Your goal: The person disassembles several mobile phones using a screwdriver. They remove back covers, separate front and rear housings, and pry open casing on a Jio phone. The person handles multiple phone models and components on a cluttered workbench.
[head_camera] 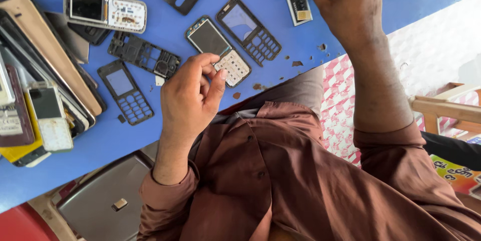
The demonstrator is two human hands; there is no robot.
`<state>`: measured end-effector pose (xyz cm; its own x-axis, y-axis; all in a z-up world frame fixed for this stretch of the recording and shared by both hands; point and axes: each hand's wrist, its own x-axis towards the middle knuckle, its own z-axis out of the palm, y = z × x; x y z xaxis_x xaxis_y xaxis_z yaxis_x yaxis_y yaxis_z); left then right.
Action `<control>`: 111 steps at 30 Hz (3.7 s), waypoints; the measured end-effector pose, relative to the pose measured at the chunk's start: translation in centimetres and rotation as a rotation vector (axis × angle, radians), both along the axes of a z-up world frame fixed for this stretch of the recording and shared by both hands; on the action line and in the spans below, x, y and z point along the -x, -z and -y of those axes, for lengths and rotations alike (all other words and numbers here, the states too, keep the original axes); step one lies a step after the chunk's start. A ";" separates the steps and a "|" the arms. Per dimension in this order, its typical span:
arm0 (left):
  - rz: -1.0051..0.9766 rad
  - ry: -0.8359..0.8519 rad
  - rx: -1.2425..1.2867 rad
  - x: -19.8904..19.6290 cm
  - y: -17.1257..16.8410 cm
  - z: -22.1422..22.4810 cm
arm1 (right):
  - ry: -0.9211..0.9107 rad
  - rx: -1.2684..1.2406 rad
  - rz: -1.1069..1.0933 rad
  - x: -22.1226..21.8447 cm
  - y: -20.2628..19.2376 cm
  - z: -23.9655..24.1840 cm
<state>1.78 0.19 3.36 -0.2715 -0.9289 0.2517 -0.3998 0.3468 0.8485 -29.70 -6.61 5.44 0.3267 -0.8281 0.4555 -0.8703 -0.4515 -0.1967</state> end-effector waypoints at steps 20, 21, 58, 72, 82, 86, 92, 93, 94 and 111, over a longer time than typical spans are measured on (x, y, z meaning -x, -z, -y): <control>-0.193 -0.276 0.518 -7.4 -5.0 -7.3 | -0.199 -0.623 1.290 -2.5 -0.2 -6.8; -0.159 -0.345 0.513 -8.6 -6.2 -8.5 | -0.196 -0.626 1.301 -2.2 0.4 -6.9; -0.125 -0.534 0.551 -8.4 -7.9 -5.0 | -0.330 -0.567 1.107 -6.5 4.2 -5.3; -0.178 -0.539 0.602 -6.1 -7.6 -4.8 | -0.302 -0.436 0.723 -8.6 0.9 -5.7; -0.131 -0.536 0.468 -6.0 -6.6 -8.5 | -0.317 -0.304 0.639 -9.5 0.3 -6.2; -0.045 -0.436 0.464 -4.6 -5.3 -7.7 | -0.259 -0.292 0.625 -9.8 0.3 -6.6; 0.315 -0.183 0.370 -0.3 -2.5 -3.2 | -0.223 -0.274 0.631 -10.0 0.1 -6.4; 0.360 -0.186 0.359 -0.1 -2.3 -2.9 | -0.216 -0.287 0.647 -10.0 0.2 -6.4; 0.405 -0.188 0.347 0.1 -2.0 -2.6 | -0.209 -0.300 0.662 -9.9 0.4 -6.4; 0.408 -0.212 0.293 -0.1 -1.2 -0.7 | -0.302 -0.310 0.895 -9.0 1.2 -5.9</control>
